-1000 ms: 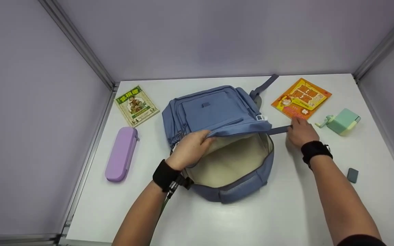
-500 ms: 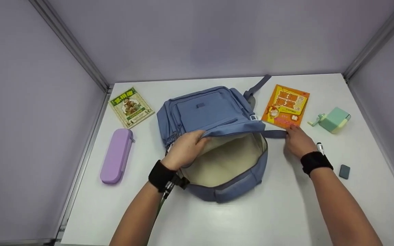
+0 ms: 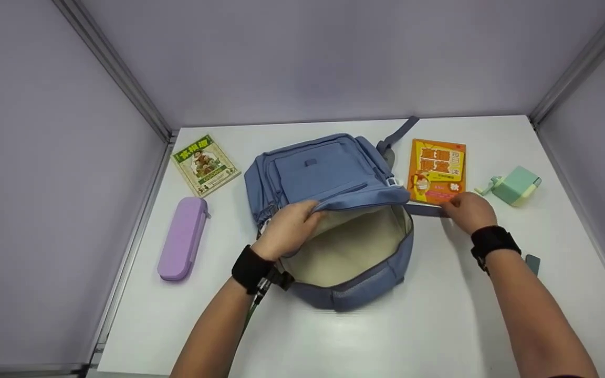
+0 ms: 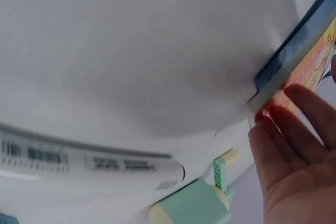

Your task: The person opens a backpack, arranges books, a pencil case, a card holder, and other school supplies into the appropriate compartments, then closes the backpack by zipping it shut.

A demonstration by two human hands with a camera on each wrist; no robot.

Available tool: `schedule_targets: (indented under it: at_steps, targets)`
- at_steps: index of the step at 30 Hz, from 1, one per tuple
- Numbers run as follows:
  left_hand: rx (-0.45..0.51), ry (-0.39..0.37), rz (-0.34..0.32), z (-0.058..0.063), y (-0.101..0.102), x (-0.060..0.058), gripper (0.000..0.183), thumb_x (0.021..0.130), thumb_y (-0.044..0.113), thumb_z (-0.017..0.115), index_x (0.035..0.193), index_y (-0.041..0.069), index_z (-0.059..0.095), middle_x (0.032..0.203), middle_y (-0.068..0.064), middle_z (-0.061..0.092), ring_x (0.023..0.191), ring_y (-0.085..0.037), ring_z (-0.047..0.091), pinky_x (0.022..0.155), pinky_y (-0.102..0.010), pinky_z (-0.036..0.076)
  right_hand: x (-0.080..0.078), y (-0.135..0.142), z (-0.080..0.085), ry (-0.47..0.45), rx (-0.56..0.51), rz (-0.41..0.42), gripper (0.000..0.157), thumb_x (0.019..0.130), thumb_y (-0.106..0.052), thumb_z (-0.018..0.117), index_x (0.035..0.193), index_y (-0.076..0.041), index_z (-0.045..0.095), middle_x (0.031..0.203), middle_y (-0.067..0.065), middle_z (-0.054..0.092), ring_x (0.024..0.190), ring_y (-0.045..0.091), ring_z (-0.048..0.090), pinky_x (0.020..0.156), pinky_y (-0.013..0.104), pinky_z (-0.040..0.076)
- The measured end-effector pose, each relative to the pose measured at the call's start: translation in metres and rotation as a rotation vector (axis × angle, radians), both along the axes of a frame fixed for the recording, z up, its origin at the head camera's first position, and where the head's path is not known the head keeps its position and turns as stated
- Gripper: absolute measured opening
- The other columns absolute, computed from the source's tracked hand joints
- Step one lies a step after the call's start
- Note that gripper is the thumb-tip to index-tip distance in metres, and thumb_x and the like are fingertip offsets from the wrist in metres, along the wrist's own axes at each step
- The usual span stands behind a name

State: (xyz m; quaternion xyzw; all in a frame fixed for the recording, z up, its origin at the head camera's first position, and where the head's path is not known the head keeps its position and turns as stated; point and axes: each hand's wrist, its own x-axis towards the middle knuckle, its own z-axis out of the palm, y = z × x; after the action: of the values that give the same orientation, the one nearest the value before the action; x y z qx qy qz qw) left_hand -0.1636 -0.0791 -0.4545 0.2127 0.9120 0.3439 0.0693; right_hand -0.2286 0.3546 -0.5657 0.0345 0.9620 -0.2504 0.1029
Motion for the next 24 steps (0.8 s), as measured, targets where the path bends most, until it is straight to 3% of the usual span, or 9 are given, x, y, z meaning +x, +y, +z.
schedule_targets:
  at_steps: [3, 8, 11, 15, 19, 24]
  targets:
    - [0.008, -0.014, 0.003, -0.001, 0.000, 0.000, 0.022, 0.108, 0.029, 0.053, 0.093, 0.014, 0.057, 0.073, 0.001, 0.048, 0.062, -0.014, 0.048, 0.063, -0.034, 0.042, -0.008, -0.003, -0.004, 0.016, -0.054, -0.119, 0.049, 0.100, -0.034, 0.062, 0.111, 0.014, 0.067, 0.098, 0.024, 0.061, 0.083, 0.034, 0.055, 0.067, 0.041, 0.047]
    - [0.000, -0.001, 0.001, -0.002, 0.001, 0.000, 0.020, 0.108, 0.030, 0.054, 0.098, 0.014, 0.061, 0.077, 0.002, 0.050, 0.068, -0.014, 0.051, 0.068, -0.034, 0.045, -0.019, -0.009, -0.005, -0.017, -0.048, -0.243, 0.061, 0.097, -0.031, 0.067, 0.124, 0.021, 0.054, 0.113, 0.035, 0.053, 0.101, 0.043, 0.051, 0.086, 0.053, 0.046]
    - [-0.005, -0.001, 0.004, -0.002, 0.001, 0.001, 0.018, 0.108, 0.030, 0.055, 0.102, 0.015, 0.063, 0.079, 0.002, 0.052, 0.070, -0.015, 0.053, 0.070, -0.035, 0.047, -0.022, -0.011, 0.000, -0.077, -0.059, -0.309, 0.071, 0.094, -0.033, 0.069, 0.131, 0.023, 0.045, 0.119, 0.039, 0.050, 0.108, 0.047, 0.050, 0.095, 0.056, 0.045]
    - [-0.011, 0.007, 0.003, -0.001, 0.002, 0.000, 0.019, 0.108, 0.029, 0.055, 0.098, 0.014, 0.061, 0.078, 0.001, 0.050, 0.069, -0.016, 0.052, 0.069, -0.036, 0.046, -0.022, -0.012, 0.010, -0.177, -0.121, -0.405, 0.080, 0.093, -0.036, 0.071, 0.137, 0.022, 0.039, 0.127, 0.038, 0.048, 0.113, 0.044, 0.048, 0.098, 0.052, 0.044]
    - [-0.021, 0.021, -0.010, -0.002, 0.002, 0.000, 0.018, 0.108, 0.028, 0.055, 0.100, 0.013, 0.063, 0.081, 0.001, 0.053, 0.072, -0.016, 0.053, 0.071, -0.036, 0.047, -0.020, -0.011, 0.016, -0.247, -0.149, -0.438, 0.079, 0.093, -0.037, 0.070, 0.139, 0.021, 0.040, 0.129, 0.033, 0.051, 0.111, 0.040, 0.049, 0.094, 0.046, 0.045]
    - [-0.026, 0.020, -0.012, -0.003, 0.002, 0.000, 0.018, 0.108, 0.028, 0.055, 0.102, 0.013, 0.064, 0.080, 0.001, 0.053, 0.072, -0.016, 0.052, 0.070, -0.036, 0.046, -0.024, -0.011, 0.018, -0.268, -0.155, -0.418, 0.077, 0.094, -0.035, 0.069, 0.139, 0.021, 0.041, 0.128, 0.031, 0.051, 0.111, 0.039, 0.048, 0.097, 0.048, 0.039]
